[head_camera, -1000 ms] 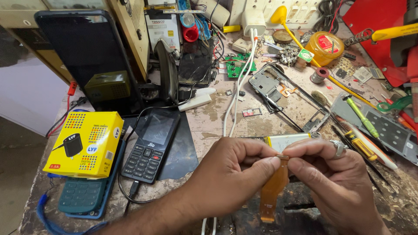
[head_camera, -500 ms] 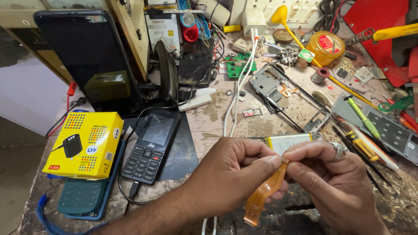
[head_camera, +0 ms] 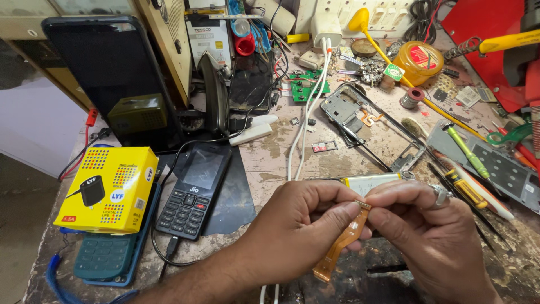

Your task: The person pries open the back of a smartphone at a cluttered workbench, removes the back cover, and works on the exposed battery and internals. They use tweezers and a screwdriver on the components, handle a flexible ribbon cable, and clean the battery area with a swab.

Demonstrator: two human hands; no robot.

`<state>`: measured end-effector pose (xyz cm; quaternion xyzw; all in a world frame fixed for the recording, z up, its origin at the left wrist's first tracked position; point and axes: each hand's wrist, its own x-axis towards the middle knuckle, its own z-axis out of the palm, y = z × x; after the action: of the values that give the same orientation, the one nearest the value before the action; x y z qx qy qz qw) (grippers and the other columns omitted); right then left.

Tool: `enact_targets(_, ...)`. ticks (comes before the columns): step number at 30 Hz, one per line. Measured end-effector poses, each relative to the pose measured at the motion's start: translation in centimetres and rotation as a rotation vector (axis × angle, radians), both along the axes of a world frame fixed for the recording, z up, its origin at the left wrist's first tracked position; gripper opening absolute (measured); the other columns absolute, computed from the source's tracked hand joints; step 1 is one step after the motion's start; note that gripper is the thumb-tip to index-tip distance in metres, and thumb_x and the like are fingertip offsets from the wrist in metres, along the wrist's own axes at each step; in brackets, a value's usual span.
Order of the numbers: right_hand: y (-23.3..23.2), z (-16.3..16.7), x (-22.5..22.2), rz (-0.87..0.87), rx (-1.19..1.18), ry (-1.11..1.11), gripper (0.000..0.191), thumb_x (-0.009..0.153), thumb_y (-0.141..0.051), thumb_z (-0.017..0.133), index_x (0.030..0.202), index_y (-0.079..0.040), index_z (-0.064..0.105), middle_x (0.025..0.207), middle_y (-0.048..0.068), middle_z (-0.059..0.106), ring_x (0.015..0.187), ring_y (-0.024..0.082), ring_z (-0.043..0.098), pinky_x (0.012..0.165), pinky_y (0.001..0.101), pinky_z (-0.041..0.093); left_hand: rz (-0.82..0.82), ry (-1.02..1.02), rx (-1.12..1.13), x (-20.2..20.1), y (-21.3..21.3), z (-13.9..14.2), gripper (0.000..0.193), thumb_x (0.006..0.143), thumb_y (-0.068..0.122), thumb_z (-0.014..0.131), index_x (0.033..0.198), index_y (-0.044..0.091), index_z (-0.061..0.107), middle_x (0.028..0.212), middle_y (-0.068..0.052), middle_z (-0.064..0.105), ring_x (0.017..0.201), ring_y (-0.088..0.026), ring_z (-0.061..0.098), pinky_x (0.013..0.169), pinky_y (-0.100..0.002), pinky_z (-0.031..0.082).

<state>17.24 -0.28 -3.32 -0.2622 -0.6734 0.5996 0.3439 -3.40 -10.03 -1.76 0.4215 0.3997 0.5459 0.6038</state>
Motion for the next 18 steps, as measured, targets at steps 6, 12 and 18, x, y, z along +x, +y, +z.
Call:
enact_targets(6,0.1,-0.1,0.1,-0.027,0.021,-0.026,0.017,0.090,0.006,0.069,0.106,0.005,0.070,0.109,0.015,0.070,0.095,0.017,0.070,0.081,0.0300,0.060,0.024,0.058,0.030,0.0,0.0,0.2,0.025,0.104,0.016,0.058,0.113,-0.004,0.070,0.092,-0.005,0.076,0.082,-0.006,0.070,0.071,-0.022,0.058)
enact_targets(12,0.0,-0.3,0.2,-0.028,0.001,-0.005,0.017,0.090,0.007,0.069,0.107,0.005,0.070,0.109,0.015,0.070,0.093,0.018,0.070,0.081,0.0309,0.060,0.050,0.133,-0.003,0.0,-0.3,1.0,0.024,0.102,0.017,0.059,0.107,-0.002,0.073,0.084,-0.003,0.075,0.069,-0.003,0.065,0.057,-0.021,0.054)
enact_targets(18,0.0,-0.3,0.1,-0.015,0.006,0.011,0.017,0.090,0.007,0.068,0.107,0.004,0.070,0.109,0.015,0.070,0.094,0.019,0.071,0.083,0.0325,0.061,0.063,0.138,-0.037,0.0,-0.4,1.4,0.024,0.101,0.017,0.060,0.101,-0.003,0.073,0.075,-0.002,0.070,0.057,-0.004,0.059,0.049,-0.022,0.048)
